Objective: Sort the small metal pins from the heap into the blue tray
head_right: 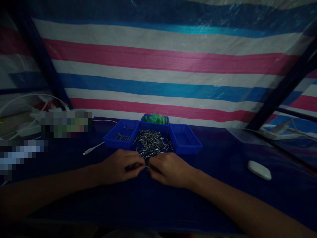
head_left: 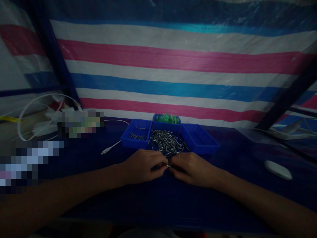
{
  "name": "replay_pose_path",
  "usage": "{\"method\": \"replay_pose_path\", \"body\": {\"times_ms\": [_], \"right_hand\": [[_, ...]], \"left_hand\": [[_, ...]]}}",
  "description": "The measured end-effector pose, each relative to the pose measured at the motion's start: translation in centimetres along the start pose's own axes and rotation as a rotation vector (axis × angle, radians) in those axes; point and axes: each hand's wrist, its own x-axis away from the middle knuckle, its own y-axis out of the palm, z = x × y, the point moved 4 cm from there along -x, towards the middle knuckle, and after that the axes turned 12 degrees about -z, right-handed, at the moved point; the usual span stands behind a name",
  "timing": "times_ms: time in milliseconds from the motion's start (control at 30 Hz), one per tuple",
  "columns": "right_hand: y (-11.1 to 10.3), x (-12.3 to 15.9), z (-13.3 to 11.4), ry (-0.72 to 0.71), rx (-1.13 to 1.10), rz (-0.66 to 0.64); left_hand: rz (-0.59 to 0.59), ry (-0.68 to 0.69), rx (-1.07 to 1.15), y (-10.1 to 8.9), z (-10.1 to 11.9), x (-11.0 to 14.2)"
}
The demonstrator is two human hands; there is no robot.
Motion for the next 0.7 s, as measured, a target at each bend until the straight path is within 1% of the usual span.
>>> {"method": "replay_pose_path", "body": {"times_ms": [100,267,367,433,500,567,633,700], "right_hand": [[0.1,0.0,0.0,0.006,0.016,0.003],[-0.1,0.0,0.1,0.040,0.047,0.012],[-0.1,-0.1,0.0,0.037,0.072,0.004],[-0.2,-0.1,-0.1,0.036,0.090,-0.003],[-0.1,-0.1,-0.1,0.031,0.101,-0.011],[-0.1,-0.2,-0.1,0.030,0.105,-0.018],[-0.1,-0.2,-0.1,0.029,0.105,-0.020],[-0.1,-0.2,-0.1,0.026,0.102,-0.021]], "left_hand": [[-0.022,0.025,-0.042,0.0,0.3,0.1],[0.053,0.001,-0.171,-0.9,0.0,0.2],[0.062,0.007,-0.390,-1.5,-0.2,0.2],[0.067,-0.015,-0.565,-2.2,-0.5,0.3],[0.075,-0.107,-0.695,-3.2,-1.1,0.4],[0.065,-0.253,-0.776,-4.5,-2.1,0.6],[0.037,-0.408,-0.810,-5.8,-3.3,0.9],[-0.009,-0.548,-0.796,-6.6,-4.6,1.3]]}}
